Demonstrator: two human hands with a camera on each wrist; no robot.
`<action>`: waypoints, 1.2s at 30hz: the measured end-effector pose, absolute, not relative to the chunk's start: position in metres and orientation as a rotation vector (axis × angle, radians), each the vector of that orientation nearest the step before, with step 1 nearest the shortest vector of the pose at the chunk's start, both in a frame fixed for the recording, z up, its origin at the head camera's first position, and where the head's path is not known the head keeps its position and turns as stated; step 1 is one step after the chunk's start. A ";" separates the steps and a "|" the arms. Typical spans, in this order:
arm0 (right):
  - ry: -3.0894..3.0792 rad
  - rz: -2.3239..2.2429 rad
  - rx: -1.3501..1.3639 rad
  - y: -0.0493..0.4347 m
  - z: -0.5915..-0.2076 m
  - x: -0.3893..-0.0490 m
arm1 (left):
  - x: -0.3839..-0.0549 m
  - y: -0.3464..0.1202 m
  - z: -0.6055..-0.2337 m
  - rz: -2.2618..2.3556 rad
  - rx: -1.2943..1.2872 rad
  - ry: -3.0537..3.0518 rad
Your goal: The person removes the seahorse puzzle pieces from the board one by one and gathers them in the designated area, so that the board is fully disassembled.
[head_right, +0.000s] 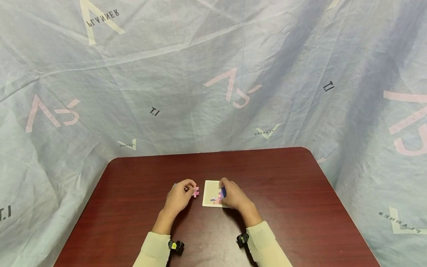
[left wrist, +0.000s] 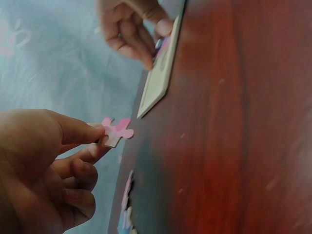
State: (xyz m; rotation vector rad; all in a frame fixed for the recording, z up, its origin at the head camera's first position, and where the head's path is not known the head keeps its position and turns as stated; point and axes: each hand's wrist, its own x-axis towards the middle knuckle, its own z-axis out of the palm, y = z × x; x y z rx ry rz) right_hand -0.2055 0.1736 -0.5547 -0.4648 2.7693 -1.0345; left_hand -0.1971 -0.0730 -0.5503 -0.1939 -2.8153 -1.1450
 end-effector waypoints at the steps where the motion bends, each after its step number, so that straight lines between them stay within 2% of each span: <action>1: 2.770 -1.033 -0.467 0.173 -0.555 -0.206 | -0.198 -0.076 -0.549 -1.151 -0.184 -2.821; 23: 2.762 -1.023 -0.469 0.170 -0.556 -0.205 | -0.208 -0.114 -0.546 -1.170 -0.106 -2.907; 30: 2.781 -1.029 -0.475 0.174 -0.558 -0.204 | -0.213 -0.118 -0.541 -1.251 -0.124 -2.971; 36: 2.795 -1.031 -0.499 0.174 -0.558 -0.205 | -0.222 -0.122 -0.536 -1.148 -0.180 -3.009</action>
